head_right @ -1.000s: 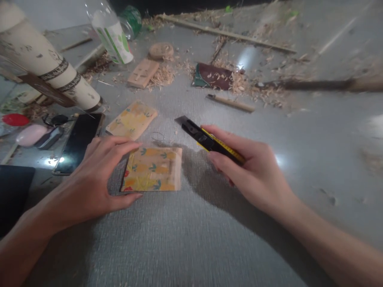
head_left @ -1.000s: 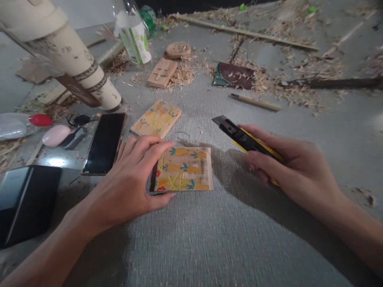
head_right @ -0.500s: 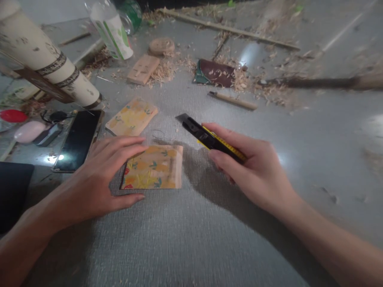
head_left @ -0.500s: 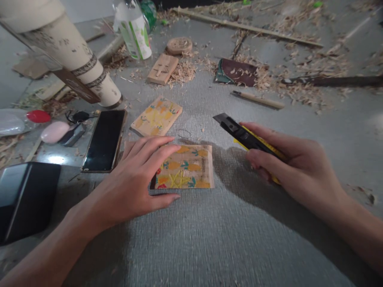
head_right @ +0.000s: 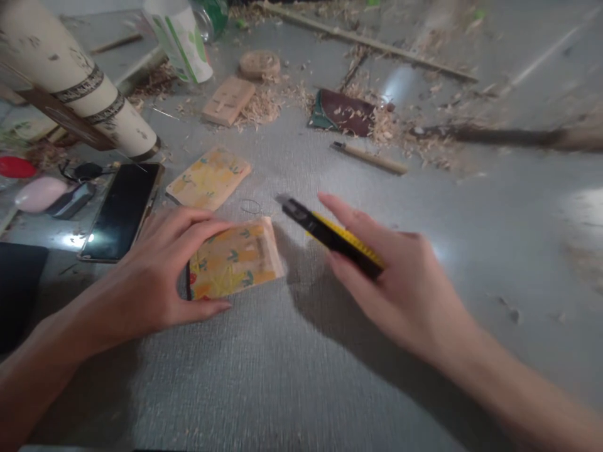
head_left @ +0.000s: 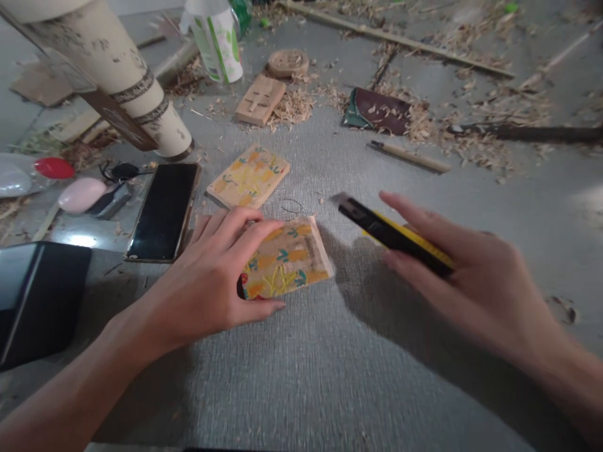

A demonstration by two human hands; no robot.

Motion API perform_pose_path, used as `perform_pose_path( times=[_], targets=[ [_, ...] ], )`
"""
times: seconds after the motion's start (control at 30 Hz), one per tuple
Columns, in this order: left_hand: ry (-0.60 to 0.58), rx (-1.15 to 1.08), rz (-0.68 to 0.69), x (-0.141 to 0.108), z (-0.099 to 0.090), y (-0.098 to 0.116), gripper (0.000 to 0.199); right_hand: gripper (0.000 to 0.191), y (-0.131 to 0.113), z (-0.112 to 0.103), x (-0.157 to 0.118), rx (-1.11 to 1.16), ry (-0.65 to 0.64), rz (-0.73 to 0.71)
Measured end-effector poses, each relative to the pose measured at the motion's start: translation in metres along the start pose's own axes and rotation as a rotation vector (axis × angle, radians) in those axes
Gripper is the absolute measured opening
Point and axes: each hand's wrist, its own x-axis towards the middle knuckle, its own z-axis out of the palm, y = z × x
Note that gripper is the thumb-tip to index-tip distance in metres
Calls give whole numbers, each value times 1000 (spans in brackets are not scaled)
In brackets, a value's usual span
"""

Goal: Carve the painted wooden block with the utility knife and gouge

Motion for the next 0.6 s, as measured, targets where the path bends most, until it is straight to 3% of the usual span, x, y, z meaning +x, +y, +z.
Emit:
perform_pose_path(
  times=[0.07, 0.27, 0.6],
  targets=[
    [15, -24, 5, 1, 3, 1, 90, 55, -12, -7, -13, -96, -33, -137],
    [68, -22, -44, 2, 13, 6, 82, 63, -41, -18, -55, -322, -190, -258],
    [51, -30, -98, 4, 15, 9, 85, 61, -57, -3, -48, -371, -220, -321]
  ],
)
